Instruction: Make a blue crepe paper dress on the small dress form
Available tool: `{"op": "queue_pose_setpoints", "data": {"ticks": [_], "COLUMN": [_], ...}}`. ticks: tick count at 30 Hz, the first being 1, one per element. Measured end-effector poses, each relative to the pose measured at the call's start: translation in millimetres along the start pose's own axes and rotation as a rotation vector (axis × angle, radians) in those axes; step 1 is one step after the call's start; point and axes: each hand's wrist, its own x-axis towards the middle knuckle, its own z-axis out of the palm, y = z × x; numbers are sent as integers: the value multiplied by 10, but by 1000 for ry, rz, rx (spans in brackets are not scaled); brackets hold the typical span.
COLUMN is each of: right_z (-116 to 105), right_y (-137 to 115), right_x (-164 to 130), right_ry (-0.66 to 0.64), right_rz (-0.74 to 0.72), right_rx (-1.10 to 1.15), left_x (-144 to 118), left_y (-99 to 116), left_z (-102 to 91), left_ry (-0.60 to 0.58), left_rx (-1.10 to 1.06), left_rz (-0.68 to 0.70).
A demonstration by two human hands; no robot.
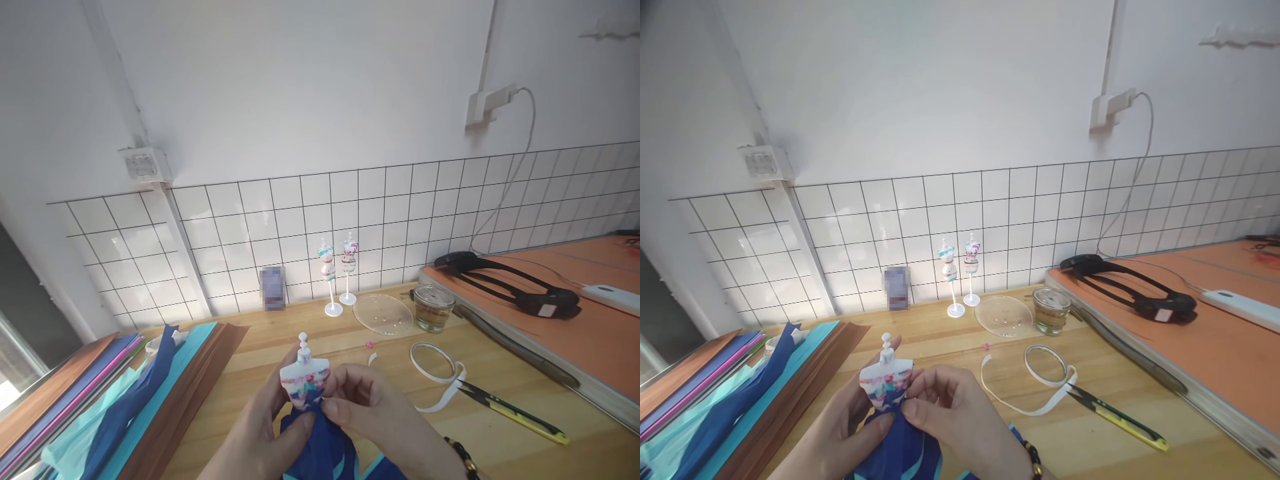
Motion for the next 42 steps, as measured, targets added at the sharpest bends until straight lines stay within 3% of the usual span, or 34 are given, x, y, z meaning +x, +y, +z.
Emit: {"op": "queue_pose_setpoints", "data": {"ticks": [7,11,16,21,24,29,33,42], "right_z": [-16,30,35,-58,-79,0,48,-140], "right_y": [36,3,10,30,26,33,73,118], "right_x": [1,-25,-30,11,24,24,21,58], "right_ry": [31,19,34,-160,-186,-79,31,150], "right_rz": [-139,-232,-224,-77,-58,-80,-180,-308], "right_rx": [-365,-409,-391,-136,-97,-133,-178,-543], "left_x": [-34,-40,-35,-28,-24,-33,-41,-3], "left_y": [57,66,54,53,81,71,56,80], "left_z": [20,11,-24,-69,-85,-87,-67,-71], "left_ry": [3,-13,-65,-86,-136,-152,-148,-164], "left_rx": [29,47,59,-1,0,19,-52,-206], "left_rz": [-4,-7,-19,-28,-31,-36,-18,-45]}}
